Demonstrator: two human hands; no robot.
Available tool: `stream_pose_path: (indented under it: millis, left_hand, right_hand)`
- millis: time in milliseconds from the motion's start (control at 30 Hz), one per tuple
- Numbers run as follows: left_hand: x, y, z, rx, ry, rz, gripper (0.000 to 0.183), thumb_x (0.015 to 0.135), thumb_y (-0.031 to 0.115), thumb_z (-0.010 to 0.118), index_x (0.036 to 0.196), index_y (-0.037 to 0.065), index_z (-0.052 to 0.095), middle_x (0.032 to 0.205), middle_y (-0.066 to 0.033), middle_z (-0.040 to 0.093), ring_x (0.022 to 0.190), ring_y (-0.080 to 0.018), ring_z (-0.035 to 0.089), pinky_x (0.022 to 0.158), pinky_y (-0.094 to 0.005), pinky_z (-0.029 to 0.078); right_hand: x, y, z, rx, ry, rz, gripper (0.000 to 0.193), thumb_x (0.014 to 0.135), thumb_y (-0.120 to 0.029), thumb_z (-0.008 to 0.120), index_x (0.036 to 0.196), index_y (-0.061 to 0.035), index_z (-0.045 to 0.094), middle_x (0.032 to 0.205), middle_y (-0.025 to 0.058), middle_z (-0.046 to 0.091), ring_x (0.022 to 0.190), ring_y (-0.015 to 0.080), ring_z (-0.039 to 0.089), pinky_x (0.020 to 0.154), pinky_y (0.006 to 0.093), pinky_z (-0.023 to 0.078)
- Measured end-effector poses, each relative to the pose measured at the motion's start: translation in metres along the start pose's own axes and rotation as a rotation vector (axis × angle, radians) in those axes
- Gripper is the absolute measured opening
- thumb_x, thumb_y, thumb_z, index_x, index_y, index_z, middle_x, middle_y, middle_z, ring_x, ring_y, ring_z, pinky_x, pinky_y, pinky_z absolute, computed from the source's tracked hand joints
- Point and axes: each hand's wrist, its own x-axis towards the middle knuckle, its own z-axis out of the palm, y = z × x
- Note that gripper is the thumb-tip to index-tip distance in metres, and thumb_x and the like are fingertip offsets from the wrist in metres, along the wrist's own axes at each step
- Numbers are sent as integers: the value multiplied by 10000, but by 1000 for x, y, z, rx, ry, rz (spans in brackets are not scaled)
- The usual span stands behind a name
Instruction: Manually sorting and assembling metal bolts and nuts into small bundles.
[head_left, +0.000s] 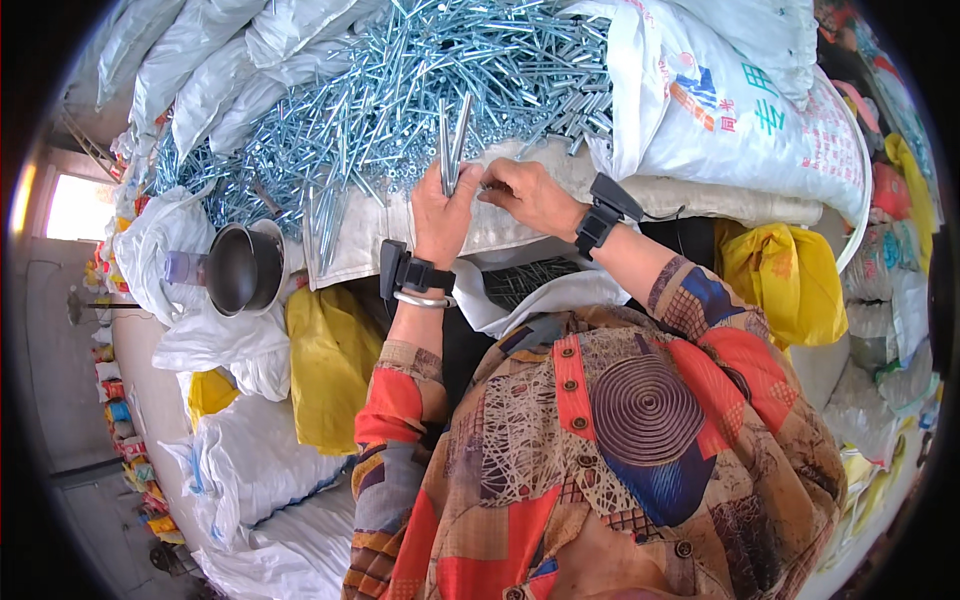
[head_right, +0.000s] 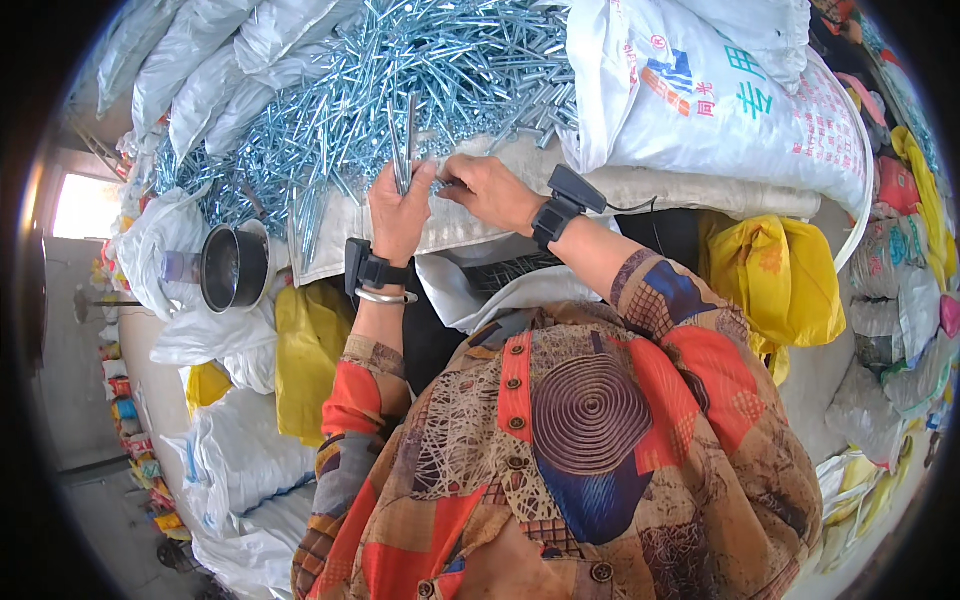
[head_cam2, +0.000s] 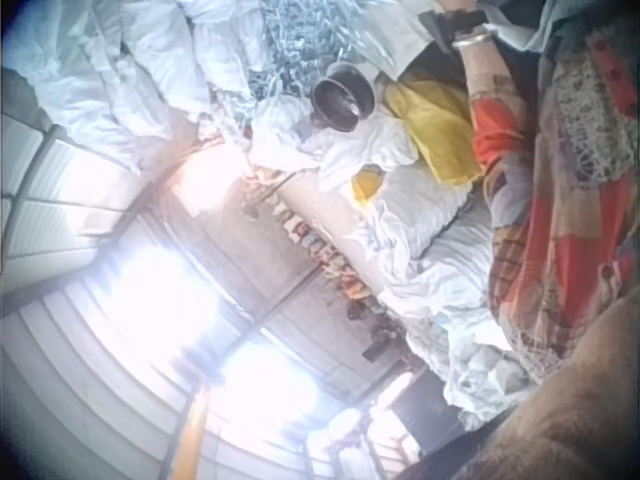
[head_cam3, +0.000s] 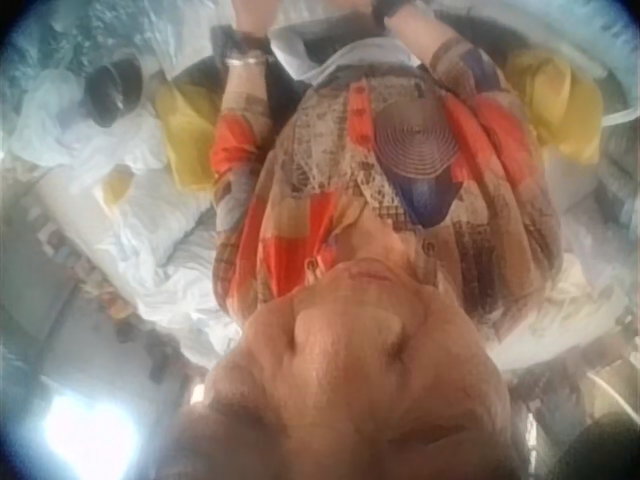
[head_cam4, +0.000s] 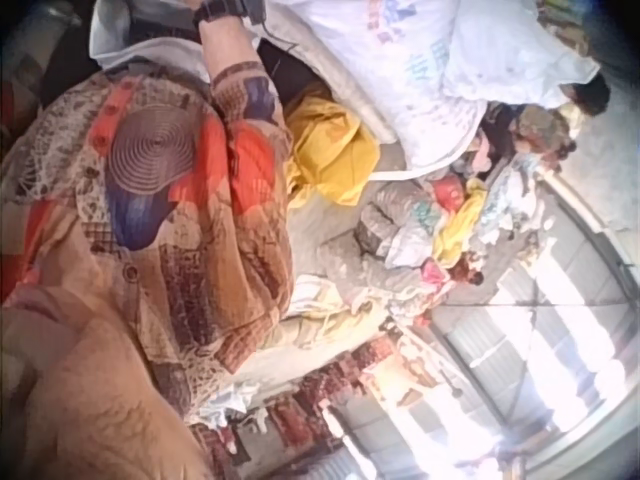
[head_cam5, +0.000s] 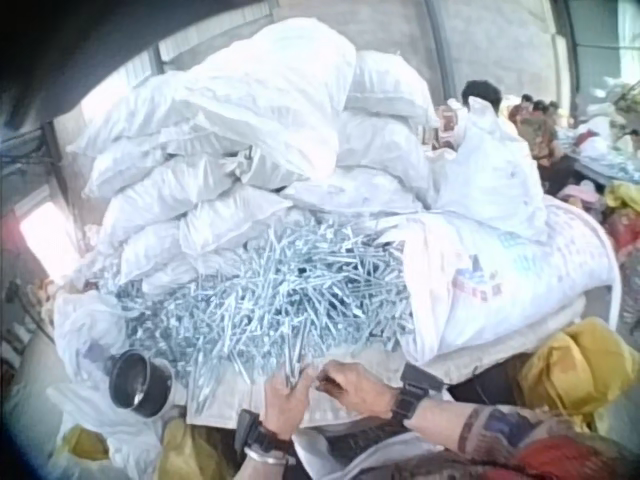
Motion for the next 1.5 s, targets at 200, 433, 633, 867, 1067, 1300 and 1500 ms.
stream_pose_path:
  millis: [200, 433, 633, 867, 1067, 1300, 1500]
  left_hand:
    - [-1, 7, 4, 176, 68, 64, 296, 895, 233, 703, 882, -31, 569, 736, -180, 650, 655, -317, 636, 610, -387, 486]
    - [5, 3, 8, 250, 64, 165, 346, 900, 260, 696, 846, -26, 509, 672, -224, 590, 605, -409, 590, 550, -435, 442]
    - [5, 7, 12, 331, 68, 179, 354, 897, 272, 701, 851, -21, 510, 689, -235, 603, 639, -423, 611, 556, -444, 459]
    - [2, 10, 15, 338, 63, 203, 332, 894, 261, 701, 883, -21, 525, 715, -238, 623, 661, -423, 628, 568, -446, 474]
    - [2, 11, 13, 350, 60, 193, 326, 892, 266, 701, 888, -13, 531, 726, -233, 635, 657, -427, 630, 579, -459, 482]
    - [1, 13, 14, 380, 50, 205, 306, 885, 236, 709, 875, -5, 520, 717, -226, 631, 658, -431, 629, 565, -467, 477]
    - [0, 9, 16, 288, 34, 189, 296, 887, 237, 708, 883, 2, 529, 716, -222, 630, 665, -433, 629, 565, -465, 479]
  right_hand:
    - [7, -1, 2, -308, -17, 102, 317, 790, -220, 761, 860, 1, 545, 815, 164, 627, 760, 374, 630, 664, 432, 495]
    - [-2, 12, 26, 19, 142, -28, 376, 807, -182, 753, 1101, -16, 587, 911, 187, 672, 835, 340, 672, 713, 392, 524]
    - [-9, 4, 4, 325, 297, 250, 356, 1015, -265, 525, 1272, -22, 563, 812, 78, 661, 771, 153, 634, 747, 303, 503]
    - [-14, 29, 9, 502, 317, 420, 473, 1051, -363, 431, 1368, -23, 514, 956, 107, 674, 914, 170, 636, 859, 315, 494]
    - [-12, 28, 8, 480, 272, 400, 563, 1053, -429, 399, 1418, -4, 444, 994, 113, 672, 1002, 185, 616, 960, 327, 450]
    - [-13, 15, 11, 392, 271, 379, 545, 1054, -427, 397, 1374, 3, 494, 922, 75, 657, 916, 154, 608, 876, 314, 478]
    - [-16, 21, 15, 404, 224, 273, 588, 1047, -462, 388, 1390, 6, 480, 923, 76, 654, 903, 151, 603, 889, 305, 471]
